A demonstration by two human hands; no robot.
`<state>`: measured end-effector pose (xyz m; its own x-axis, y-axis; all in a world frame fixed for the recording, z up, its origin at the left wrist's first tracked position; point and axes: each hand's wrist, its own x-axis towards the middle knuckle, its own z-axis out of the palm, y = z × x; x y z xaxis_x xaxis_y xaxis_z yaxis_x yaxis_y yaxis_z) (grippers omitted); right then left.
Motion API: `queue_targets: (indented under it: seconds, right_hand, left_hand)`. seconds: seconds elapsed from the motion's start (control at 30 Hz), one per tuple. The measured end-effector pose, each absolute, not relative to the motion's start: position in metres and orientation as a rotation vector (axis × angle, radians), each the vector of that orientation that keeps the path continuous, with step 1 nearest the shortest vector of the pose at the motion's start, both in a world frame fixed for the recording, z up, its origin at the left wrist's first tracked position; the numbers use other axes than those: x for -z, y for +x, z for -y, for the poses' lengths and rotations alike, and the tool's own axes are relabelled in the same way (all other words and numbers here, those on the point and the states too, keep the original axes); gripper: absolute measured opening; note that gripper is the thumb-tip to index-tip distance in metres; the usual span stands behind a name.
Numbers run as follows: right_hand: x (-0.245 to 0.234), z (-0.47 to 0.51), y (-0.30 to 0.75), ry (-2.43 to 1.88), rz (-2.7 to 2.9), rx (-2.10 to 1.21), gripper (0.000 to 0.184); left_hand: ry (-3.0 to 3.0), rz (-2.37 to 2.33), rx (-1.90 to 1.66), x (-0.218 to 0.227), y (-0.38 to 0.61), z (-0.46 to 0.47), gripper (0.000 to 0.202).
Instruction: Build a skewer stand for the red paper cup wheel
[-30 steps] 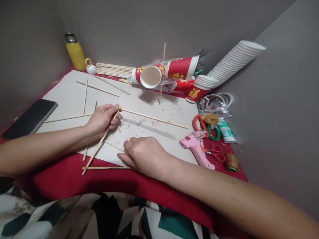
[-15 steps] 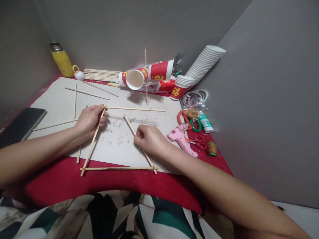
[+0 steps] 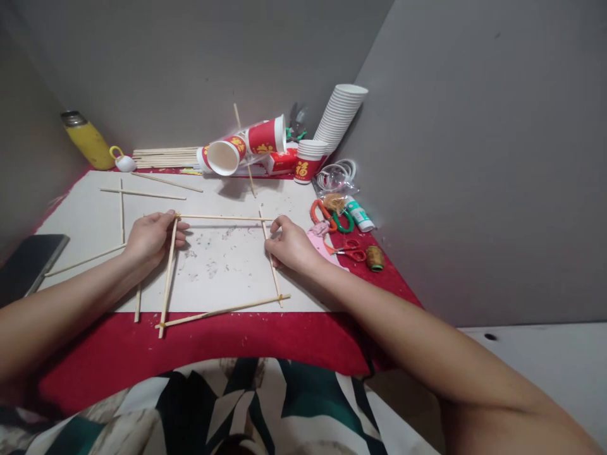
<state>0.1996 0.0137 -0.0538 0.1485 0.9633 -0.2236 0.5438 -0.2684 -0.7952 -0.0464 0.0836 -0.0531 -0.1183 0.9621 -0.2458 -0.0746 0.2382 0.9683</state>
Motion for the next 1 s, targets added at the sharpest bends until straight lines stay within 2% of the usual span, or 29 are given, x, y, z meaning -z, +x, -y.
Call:
queue_targets:
  seconds: [0.27, 0.5, 0.6, 0.77, 0.87, 0.93, 1.0]
  right_hand:
    - [0.057, -0.021, 0.208, -1.958, 1.806, -0.538, 0.050]
    - [0.063, -0.024, 0.208, -1.982, 2.020, -0.302, 0.031]
    - [0.061, -0.021, 0.205, -2.046, 2.032, -0.303, 0.032]
    - [0.057, -0.021, 0.203, -2.071, 2.052, -0.352, 0.033]
    - [0.056, -0.021, 0.202, -2.064, 2.071, -0.353, 0.033]
    - [0.056, -0.020, 0.203, -2.060, 2.074, -0.346, 0.033]
    - [0.057, -0.020, 0.203, -2.063, 2.070, -0.339, 0.032]
  left_hand:
    - [1.103, -1.408, -0.978, 0.052, -0.060, -0.099, 0.022]
    - [1.250, -1.510, -0.697, 0.042, -0.072, -0.107, 0.021]
    - [1.354, -1.557, -0.557, 0.038, -0.077, -0.106, 0.026]
    - [1.897, -1.724, -0.303, 0.029, -0.086, -0.102, 0.037]
    - [2.335, -1.790, -0.352, 0.026, -0.089, -0.098, 0.030]
    - [2.565, -1.696, -0.430, 0.028, -0.088, -0.098, 0.024]
    - [2.695, -1.534, -0.456, 0.033, -0.085, -0.099, 0.026]
